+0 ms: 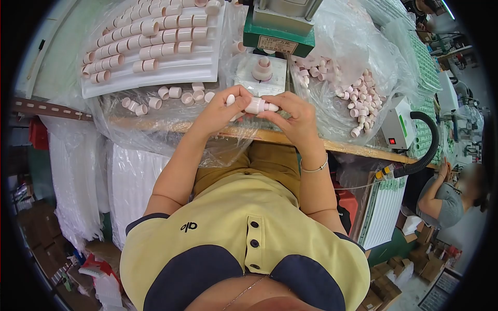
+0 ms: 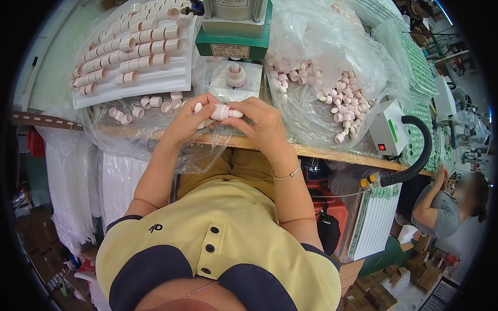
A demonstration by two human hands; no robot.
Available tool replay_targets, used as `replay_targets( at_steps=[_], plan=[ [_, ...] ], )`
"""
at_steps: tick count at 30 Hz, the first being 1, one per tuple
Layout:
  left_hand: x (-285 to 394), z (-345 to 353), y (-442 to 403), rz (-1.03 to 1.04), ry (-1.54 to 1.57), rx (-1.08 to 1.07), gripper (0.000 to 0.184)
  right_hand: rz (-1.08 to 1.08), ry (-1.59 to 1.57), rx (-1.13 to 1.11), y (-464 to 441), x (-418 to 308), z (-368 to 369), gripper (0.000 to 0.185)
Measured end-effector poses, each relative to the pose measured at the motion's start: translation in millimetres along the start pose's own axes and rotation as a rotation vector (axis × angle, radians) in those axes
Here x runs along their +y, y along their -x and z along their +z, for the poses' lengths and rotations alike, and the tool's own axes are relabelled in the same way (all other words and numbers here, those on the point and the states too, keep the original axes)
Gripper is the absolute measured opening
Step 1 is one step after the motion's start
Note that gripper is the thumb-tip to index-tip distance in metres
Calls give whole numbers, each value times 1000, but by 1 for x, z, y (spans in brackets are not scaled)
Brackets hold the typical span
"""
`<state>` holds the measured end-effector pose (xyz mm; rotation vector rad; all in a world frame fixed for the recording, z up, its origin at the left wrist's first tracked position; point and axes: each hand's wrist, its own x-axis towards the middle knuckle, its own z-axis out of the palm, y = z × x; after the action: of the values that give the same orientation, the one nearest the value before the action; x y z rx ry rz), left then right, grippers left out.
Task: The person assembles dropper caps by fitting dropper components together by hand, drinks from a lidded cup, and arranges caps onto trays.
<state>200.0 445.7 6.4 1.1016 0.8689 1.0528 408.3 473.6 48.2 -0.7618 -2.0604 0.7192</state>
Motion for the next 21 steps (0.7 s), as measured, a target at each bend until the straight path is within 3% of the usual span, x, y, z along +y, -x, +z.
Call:
replay_targets(
  at_steps=[16,20,21],
  plan=[
    [1,2,-7,-223,112,-84,21,-196,198,54,12,-2,-2,28],
    [2,4,-4,-149,100,-19,18,-218,172,70,11,-1,-2,29],
    [3,5,-2,-49,-17,-2,19,-105,140,69,13,-2,-2,29]
  ],
)
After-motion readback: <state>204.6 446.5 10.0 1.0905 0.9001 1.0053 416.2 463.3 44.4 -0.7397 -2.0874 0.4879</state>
